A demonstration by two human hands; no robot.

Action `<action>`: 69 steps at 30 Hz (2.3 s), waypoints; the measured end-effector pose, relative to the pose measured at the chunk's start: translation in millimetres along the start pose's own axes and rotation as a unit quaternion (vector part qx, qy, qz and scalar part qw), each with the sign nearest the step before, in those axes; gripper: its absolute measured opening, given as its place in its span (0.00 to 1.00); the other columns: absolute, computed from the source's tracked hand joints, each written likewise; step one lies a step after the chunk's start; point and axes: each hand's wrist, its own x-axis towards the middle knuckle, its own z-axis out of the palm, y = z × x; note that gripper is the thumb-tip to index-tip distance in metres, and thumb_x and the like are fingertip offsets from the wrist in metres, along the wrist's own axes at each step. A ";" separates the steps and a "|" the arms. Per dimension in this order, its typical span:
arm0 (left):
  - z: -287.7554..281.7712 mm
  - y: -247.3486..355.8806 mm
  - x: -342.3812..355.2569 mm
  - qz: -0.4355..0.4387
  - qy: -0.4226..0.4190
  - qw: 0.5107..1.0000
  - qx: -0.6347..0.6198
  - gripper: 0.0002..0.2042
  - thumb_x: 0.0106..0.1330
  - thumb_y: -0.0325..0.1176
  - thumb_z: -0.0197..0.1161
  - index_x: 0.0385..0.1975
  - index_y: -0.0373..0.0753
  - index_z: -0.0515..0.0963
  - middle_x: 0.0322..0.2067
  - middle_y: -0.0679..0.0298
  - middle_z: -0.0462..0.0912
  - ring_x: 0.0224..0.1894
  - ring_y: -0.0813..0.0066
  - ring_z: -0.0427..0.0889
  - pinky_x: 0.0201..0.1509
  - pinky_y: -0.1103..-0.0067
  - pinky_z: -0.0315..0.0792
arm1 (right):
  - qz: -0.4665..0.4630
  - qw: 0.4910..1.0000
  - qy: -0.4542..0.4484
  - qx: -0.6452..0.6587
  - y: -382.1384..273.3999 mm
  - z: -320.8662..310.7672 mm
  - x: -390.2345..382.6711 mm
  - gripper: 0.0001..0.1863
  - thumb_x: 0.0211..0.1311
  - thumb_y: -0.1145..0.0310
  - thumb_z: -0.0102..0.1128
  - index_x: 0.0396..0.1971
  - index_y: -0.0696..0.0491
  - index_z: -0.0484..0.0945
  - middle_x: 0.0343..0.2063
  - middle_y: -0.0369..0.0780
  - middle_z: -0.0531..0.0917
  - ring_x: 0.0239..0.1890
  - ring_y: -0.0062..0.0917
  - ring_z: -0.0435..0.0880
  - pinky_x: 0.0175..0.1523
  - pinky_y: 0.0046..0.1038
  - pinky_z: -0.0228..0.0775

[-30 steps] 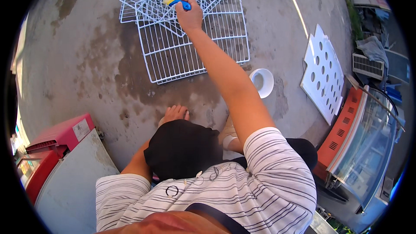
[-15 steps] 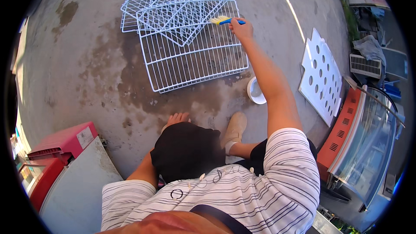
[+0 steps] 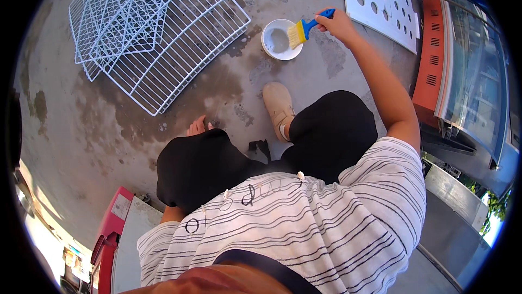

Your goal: The person washes white wire refrigerator shelves by scrubbing them with a blue brush and rinsing them with a pressure washer wand.

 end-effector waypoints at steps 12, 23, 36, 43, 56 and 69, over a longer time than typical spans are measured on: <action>-5.5 2.7 4.5 -0.003 0.008 1.000 0.026 0.16 0.61 0.34 0.58 0.49 0.40 0.71 0.37 0.56 0.74 0.41 0.57 0.73 0.44 0.66 0.66 | 0.154 0.867 -0.113 0.460 157.5 98.4 11.7 0.11 0.63 0.67 0.60 0.44 0.52 0.77 0.38 0.33 0.83 0.40 0.13 0.80 0.38 0.17 0.73; -88.1 -3.4 -10.2 -0.183 0.139 0.969 0.095 0.15 0.65 0.32 0.55 0.50 0.37 0.71 0.34 0.57 0.72 0.36 0.64 0.71 0.41 0.70 0.67 | 0.120 0.705 -0.246 0.655 152.9 155.2 3.4 0.28 0.64 0.67 0.56 0.62 0.49 0.58 0.47 0.41 0.78 0.43 0.27 0.83 0.47 0.29 0.79; -82.0 7.0 -0.7 -0.201 0.092 0.973 0.065 0.15 0.68 0.32 0.52 0.52 0.35 0.70 0.39 0.57 0.70 0.35 0.69 0.70 0.38 0.75 0.67 | 0.139 0.676 -0.136 0.710 169.2 136.5 13.8 0.25 0.54 0.73 0.55 0.53 0.44 0.62 0.44 0.39 0.77 0.45 0.29 0.81 0.51 0.34 0.78; -71.0 -0.8 -0.9 -0.227 0.121 0.965 0.050 0.15 0.68 0.34 0.51 0.53 0.35 0.69 0.40 0.57 0.70 0.35 0.68 0.71 0.39 0.74 0.67 | 0.177 0.514 0.168 0.822 254.8 81.9 14.8 0.20 0.50 0.78 0.57 0.45 0.63 0.66 0.43 0.50 0.75 0.45 0.40 0.81 0.53 0.34 0.80; -75.0 -17.2 -8.6 -0.240 0.145 0.951 0.133 0.14 0.62 0.31 0.54 0.48 0.38 0.71 0.37 0.54 0.71 0.39 0.58 0.72 0.42 0.68 0.68 | 0.201 0.491 0.370 0.763 442.4 53.3 63.2 0.22 0.53 0.71 0.45 0.44 0.72 0.67 0.45 0.51 0.76 0.47 0.41 0.79 0.49 0.30 0.82; -90.2 53.7 -121.2 -0.494 0.297 0.801 0.164 0.15 0.61 0.32 0.58 0.47 0.41 0.72 0.37 0.55 0.72 0.39 0.56 0.76 0.42 0.65 0.70 | -0.108 0.866 -0.173 0.456 -8.4 182.7 31.3 0.23 0.67 0.68 0.49 0.60 0.57 0.62 0.37 0.39 0.80 0.31 0.16 0.75 0.36 0.16 0.68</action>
